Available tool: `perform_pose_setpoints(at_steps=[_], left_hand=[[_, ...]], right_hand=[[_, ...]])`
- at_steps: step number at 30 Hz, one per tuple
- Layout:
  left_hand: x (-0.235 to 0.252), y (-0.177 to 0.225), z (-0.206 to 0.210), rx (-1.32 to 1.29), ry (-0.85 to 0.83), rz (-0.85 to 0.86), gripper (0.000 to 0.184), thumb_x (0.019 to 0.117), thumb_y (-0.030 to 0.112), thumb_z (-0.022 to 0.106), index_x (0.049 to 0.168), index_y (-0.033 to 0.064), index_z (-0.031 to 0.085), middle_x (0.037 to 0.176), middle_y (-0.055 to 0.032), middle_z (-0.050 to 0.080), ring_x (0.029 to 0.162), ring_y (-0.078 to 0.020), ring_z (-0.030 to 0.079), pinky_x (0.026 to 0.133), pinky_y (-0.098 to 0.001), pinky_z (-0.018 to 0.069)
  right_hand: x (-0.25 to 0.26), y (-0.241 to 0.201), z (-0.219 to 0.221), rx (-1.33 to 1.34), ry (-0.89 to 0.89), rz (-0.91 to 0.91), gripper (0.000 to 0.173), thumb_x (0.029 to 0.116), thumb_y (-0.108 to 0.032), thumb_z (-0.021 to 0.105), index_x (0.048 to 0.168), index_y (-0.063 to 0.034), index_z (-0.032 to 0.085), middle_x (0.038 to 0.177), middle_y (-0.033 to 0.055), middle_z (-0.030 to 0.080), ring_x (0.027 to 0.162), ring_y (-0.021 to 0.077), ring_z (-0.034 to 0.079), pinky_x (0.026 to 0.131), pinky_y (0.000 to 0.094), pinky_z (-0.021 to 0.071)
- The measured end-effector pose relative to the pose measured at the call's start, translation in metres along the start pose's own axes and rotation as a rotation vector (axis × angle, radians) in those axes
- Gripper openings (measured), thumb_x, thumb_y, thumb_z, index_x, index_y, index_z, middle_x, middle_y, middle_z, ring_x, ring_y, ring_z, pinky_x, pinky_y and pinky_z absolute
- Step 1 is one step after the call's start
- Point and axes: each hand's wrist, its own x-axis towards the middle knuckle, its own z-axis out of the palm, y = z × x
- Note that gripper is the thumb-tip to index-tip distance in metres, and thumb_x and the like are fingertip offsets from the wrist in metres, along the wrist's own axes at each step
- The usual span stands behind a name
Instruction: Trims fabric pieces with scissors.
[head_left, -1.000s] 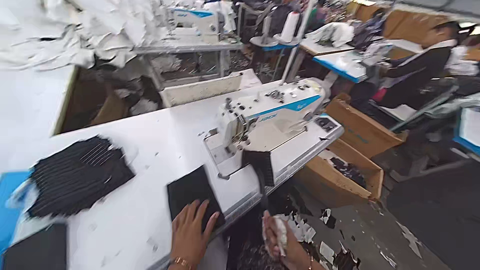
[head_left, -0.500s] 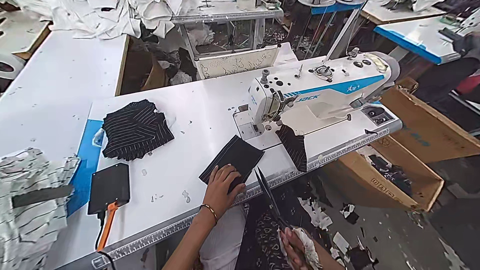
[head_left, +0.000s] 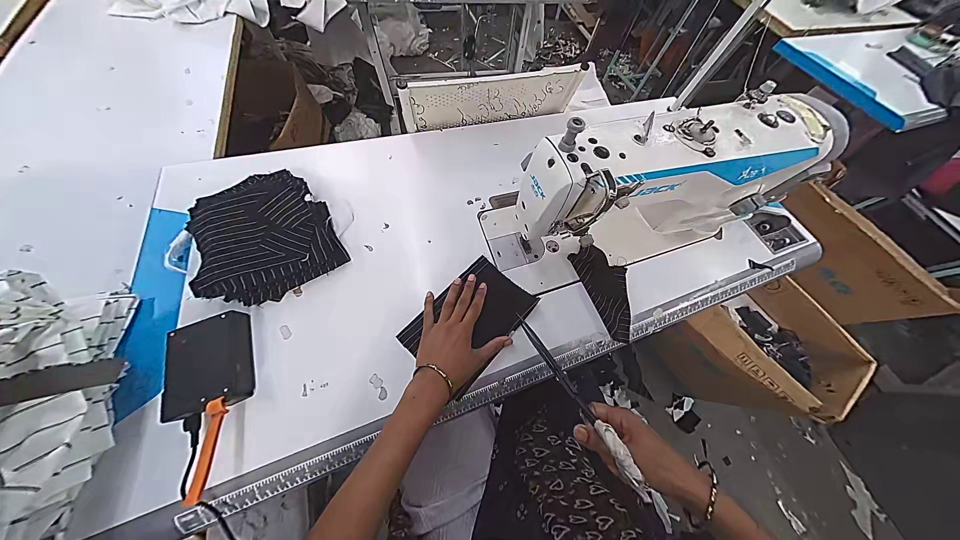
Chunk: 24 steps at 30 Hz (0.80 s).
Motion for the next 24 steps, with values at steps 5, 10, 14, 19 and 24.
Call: perform_pose_setpoints(at_steps=[5,10,14,19,24], left_hand=[[-0.002,-0.001,0.0,0.003,-0.005,0.033,0.096,0.0888,0.081,0.044,0.161,0.018,0.035,0.169,-0.0049,0.028,0.157,-0.0312,0.022,0.121,-0.0685,0.007],[-0.002,-0.001,-0.001,0.004,-0.033,0.032,0.097,0.0891,0.081,0.043,0.162,0.0192,0.032,0.17,-0.0037,0.024,0.157,-0.03,0.02,0.121,-0.0674,0.0054],[-0.002,-0.001,-0.002,-0.004,-0.033,0.036,0.096,0.0896,0.08,0.043,0.162,0.0192,0.032,0.17,-0.0039,0.024,0.157,-0.03,0.02,0.121,-0.0677,0.0064],[-0.002,0.0,-0.003,-0.019,-0.052,0.047,0.096,0.0894,0.08,0.045,0.163,0.0192,0.031,0.171,-0.0036,0.022,0.158,-0.0292,0.018,0.121,-0.0673,0.0048],[-0.002,-0.001,-0.005,-0.019,-0.075,0.059,0.096,0.0897,0.079,0.046,0.163,0.0193,0.03,0.171,-0.0039,0.021,0.158,-0.0288,0.017,0.122,-0.0668,0.0046]], right_hand=[[0.015,-0.018,0.002,-0.063,0.012,0.006,0.037,0.0951,-0.048,0.068,0.092,-0.0136,0.055,0.063,-0.0077,0.05,0.053,0.0025,0.05,0.054,0.0202,0.0436],[0.014,-0.017,0.011,-0.021,0.055,-0.006,0.034,0.0958,-0.045,0.069,0.086,-0.015,0.055,0.058,-0.0085,0.049,0.048,0.0017,0.048,0.049,0.0191,0.0409],[0.01,-0.013,0.018,0.097,0.083,-0.006,0.028,0.0969,-0.035,0.07,0.084,-0.0145,0.057,0.057,-0.0081,0.052,0.047,0.0018,0.051,0.047,0.0184,0.0437],[0.014,-0.029,0.014,0.107,0.058,-0.009,0.028,0.098,-0.039,0.066,0.086,-0.0159,0.056,0.059,-0.009,0.05,0.048,0.0011,0.049,0.049,0.0171,0.0432],[0.021,-0.036,0.011,0.086,0.062,-0.012,0.027,0.0991,-0.035,0.067,0.085,-0.0143,0.057,0.057,-0.0079,0.052,0.047,0.0016,0.05,0.047,0.0176,0.0431]])
